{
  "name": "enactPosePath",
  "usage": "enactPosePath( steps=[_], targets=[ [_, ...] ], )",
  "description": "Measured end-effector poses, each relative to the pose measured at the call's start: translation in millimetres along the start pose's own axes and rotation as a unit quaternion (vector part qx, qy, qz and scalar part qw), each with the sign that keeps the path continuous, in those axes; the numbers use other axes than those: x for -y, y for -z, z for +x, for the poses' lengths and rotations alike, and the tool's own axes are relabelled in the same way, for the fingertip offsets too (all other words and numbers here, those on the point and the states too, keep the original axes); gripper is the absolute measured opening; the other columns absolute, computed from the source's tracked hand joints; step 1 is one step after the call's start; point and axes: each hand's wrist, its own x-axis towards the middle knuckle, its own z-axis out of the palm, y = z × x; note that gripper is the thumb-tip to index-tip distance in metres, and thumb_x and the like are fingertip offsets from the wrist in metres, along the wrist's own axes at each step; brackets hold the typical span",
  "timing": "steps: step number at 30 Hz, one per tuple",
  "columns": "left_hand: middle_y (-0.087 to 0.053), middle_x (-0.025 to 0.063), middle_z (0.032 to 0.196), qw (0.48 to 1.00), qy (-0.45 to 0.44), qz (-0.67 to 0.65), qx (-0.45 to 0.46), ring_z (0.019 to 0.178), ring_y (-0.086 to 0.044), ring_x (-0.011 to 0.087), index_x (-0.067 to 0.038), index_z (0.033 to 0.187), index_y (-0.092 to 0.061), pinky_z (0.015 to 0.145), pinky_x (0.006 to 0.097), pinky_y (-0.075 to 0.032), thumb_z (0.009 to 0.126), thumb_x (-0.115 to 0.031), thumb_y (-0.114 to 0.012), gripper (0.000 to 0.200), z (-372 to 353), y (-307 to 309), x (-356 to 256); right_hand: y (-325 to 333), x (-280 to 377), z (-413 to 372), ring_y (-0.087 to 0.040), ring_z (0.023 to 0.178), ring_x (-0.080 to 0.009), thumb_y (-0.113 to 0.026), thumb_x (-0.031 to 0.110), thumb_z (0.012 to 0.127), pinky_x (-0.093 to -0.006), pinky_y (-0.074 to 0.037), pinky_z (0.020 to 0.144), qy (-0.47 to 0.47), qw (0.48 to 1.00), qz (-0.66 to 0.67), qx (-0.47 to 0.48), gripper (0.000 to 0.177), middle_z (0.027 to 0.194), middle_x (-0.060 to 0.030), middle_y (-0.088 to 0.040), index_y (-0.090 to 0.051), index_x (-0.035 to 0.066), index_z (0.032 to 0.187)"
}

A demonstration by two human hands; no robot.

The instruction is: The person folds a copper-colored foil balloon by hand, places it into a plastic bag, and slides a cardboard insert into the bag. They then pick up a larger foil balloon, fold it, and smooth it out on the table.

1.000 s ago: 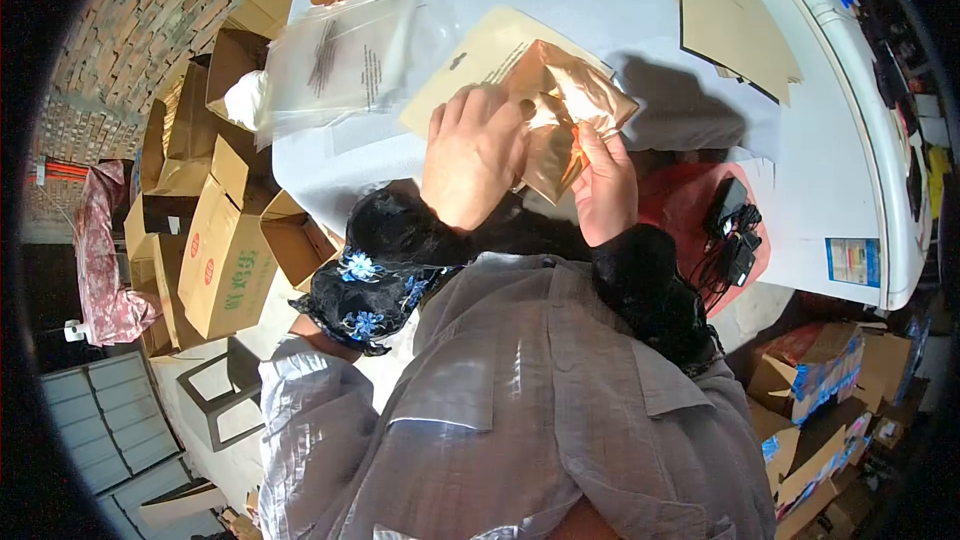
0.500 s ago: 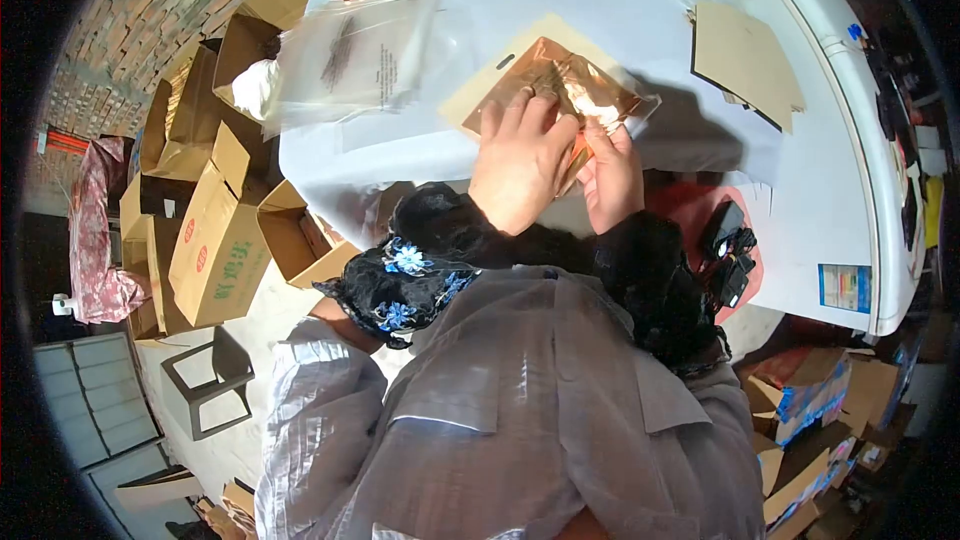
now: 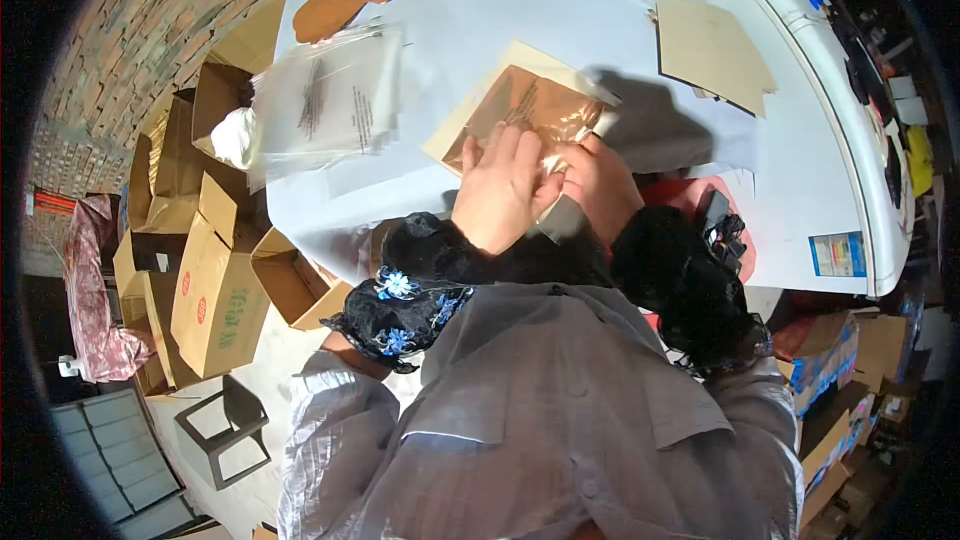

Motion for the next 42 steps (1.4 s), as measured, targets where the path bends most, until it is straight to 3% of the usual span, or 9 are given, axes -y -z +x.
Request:
enactPosePath(
  steps=[3, 5, 13, 20, 27, 30, 33, 36, 42],
  targets=[
    [-0.057, 0.0145, 0.099, 1.0, -0.008, 0.023, -0.014, 0.102, -0.059, 0.0348, -0.005, 0.102, -0.052, 0.091, 0.0566, -0.041, 0.084, -0.026, -0.066, 0.031, 0, 0, 0, -2, 57, 1, -0.061, 0.078, -0.0129, -0.058, 0.017, 0.09, -0.0287, -0.054, 0.07, -0.1, 0.994, 0.023, 0.02, 0.016, 0.089, -0.0036, -0.061, -0.062, 0.005, 0.099],
    [-0.059, 0.0156, 0.101, 0.998, -0.021, 0.05, -0.015, 0.108, -0.058, 0.037, -0.004, 0.102, -0.052, 0.092, 0.0599, -0.041, 0.084, -0.025, -0.066, 0.031, 0, -1, 0, 6, 66, 1, -0.061, 0.072, -0.0113, -0.06, 0.015, 0.089, -0.0262, -0.054, 0.067, -0.325, 0.942, 0.083, -0.032, 0.012, 0.083, -0.0018, -0.061, -0.062, 0.005, 0.095],
    [-0.055, 0.0186, 0.127, 0.997, 0.002, 0.075, 0.016, 0.125, -0.05, 0.0411, -0.004, 0.116, -0.048, 0.098, 0.0635, -0.034, 0.081, -0.031, -0.07, 0.049, -8, 0, -7, 0, 49, -8, -0.058, 0.064, -0.0088, -0.062, 0.017, 0.088, -0.0237, -0.053, 0.061, -0.302, 0.933, 0.185, -0.069, 0.013, 0.08, 0.0005, -0.062, -0.063, 0.007, 0.097],
    [-0.056, 0.0163, 0.126, 0.997, 0.004, 0.081, 0.014, 0.124, -0.05, 0.0393, -0.006, 0.12, -0.052, 0.1, 0.0623, -0.034, 0.083, -0.026, -0.065, 0.044, -8, -2, -6, -8, 55, -17, -0.064, 0.079, -0.0106, -0.061, 0.017, 0.088, -0.0256, -0.056, 0.069, -0.304, 0.914, 0.261, -0.069, 0.03, 0.101, -0.0021, -0.066, -0.059, 0.006, 0.116],
    [-0.056, 0.0163, 0.125, 0.993, -0.015, 0.119, 0.013, 0.122, -0.05, 0.0382, -0.007, 0.116, -0.057, 0.102, 0.0597, -0.034, 0.081, -0.022, -0.063, 0.039, -7, -5, -10, 25, 61, -20, -0.067, 0.091, -0.018, -0.059, 0.022, 0.092, -0.0301, -0.056, 0.081, -0.355, 0.922, 0.151, 0.038, 0.032, 0.108, -0.0099, -0.066, -0.058, 0.001, 0.116],
    [-0.055, 0.0173, 0.126, 0.988, -0.031, 0.149, 0.016, 0.121, -0.049, 0.0395, -0.005, 0.116, -0.057, 0.103, 0.0577, -0.033, 0.08, -0.021, -0.063, 0.039, -6, -5, -13, 27, 70, -19, -0.068, 0.091, -0.0212, -0.058, 0.022, 0.093, -0.0317, -0.057, 0.081, -0.349, 0.924, 0.153, 0.024, 0.032, 0.105, -0.0113, -0.066, -0.057, 0.0, 0.115],
    [-0.054, 0.0177, 0.127, 0.99, -0.022, 0.138, 0.023, 0.123, -0.048, 0.0399, -0.004, 0.117, -0.057, 0.103, 0.0554, -0.034, 0.082, -0.019, -0.062, 0.039, -4, -8, -14, 32, 54, -23, -0.067, 0.095, -0.0241, -0.055, 0.024, 0.095, -0.0336, -0.056, 0.084, -0.273, 0.912, 0.301, 0.06, 0.031, 0.106, -0.0137, -0.065, -0.057, 0.0, 0.114],
    [-0.053, 0.0178, 0.129, 0.989, -0.023, 0.141, 0.032, 0.124, -0.047, 0.04, -0.003, 0.119, -0.056, 0.104, 0.0536, -0.035, 0.084, -0.018, -0.061, 0.038, -5, -9, -12, 29, 70, -18, -0.063, 0.108, -0.0278, -0.057, 0.02, 0.093, -0.0338, -0.052, 0.092, -0.322, 0.919, 0.208, 0.089, 0.036, 0.116, -0.0145, -0.059, -0.046, 0.001, 0.121],
    [-0.052, 0.0175, 0.131, 0.986, -0.021, 0.154, 0.067, 0.128, -0.044, 0.0396, -0.006, 0.12, -0.057, 0.105, 0.0563, -0.032, 0.089, -0.021, -0.06, 0.035, -5, -10, -9, 36, 67, -13, -0.065, 0.102, -0.0255, -0.052, 0.022, 0.097, -0.0339, -0.053, 0.088, -0.336, 0.91, 0.21, 0.122, 0.029, 0.112, -0.0129, -0.062, -0.055, -0.001, 0.114]
  ],
)
